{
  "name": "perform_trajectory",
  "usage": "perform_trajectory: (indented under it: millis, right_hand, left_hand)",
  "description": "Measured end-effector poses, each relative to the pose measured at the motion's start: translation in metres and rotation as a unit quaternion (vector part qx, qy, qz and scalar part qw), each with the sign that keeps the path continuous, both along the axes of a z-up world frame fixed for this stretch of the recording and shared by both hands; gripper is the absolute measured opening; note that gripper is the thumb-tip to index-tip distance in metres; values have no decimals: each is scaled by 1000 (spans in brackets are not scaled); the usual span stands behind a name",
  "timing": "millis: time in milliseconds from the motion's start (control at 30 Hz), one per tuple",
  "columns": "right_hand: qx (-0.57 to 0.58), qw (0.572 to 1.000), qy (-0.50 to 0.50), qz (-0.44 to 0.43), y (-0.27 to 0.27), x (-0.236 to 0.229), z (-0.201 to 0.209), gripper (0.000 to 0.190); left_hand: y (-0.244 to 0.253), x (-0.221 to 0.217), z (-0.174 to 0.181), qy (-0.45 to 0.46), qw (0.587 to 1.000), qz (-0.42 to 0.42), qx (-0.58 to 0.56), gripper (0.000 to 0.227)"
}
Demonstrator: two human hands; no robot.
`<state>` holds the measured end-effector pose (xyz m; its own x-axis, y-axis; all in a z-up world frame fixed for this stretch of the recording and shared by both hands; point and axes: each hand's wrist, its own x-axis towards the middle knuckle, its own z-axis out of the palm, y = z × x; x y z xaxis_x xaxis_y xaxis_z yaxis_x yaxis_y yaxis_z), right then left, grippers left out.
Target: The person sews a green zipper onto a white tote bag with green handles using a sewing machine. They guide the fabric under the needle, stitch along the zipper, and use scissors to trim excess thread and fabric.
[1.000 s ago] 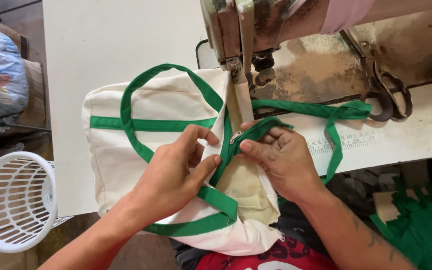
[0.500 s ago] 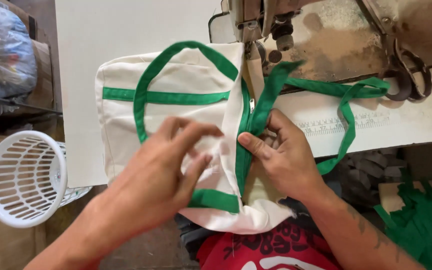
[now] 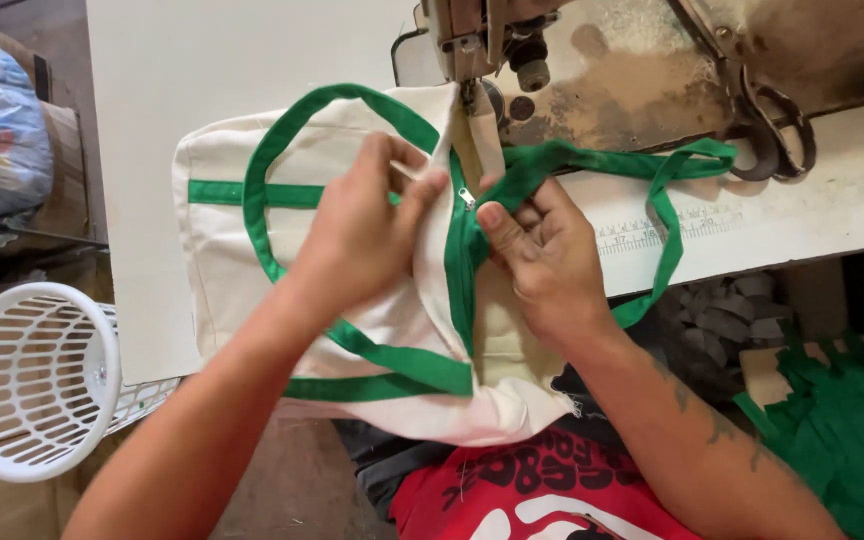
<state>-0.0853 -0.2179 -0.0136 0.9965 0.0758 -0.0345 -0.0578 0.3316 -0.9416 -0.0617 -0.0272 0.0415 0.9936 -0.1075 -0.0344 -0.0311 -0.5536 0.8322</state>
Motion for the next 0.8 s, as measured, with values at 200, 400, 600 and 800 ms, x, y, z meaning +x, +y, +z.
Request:
perform_trajectory:
  millis: [200,400,600,800]
  right_hand:
    - [147,980,69,114,-3,-4,1,60]
    - [57,943,271,185,19,-63,18,65]
    - [-109,969,109,195,-7,-65,41,28]
    - [-104,964,94,224,-16,-58,43,20]
  left_hand:
    - [3,-143,23,-240,899,-249,268,46]
    - [38,-171,53,-288,860,-292,304,19]
    - [32,-185,38,-374,819,-258,350,12]
    - [28,-184,32,-398,832,-240,302,6]
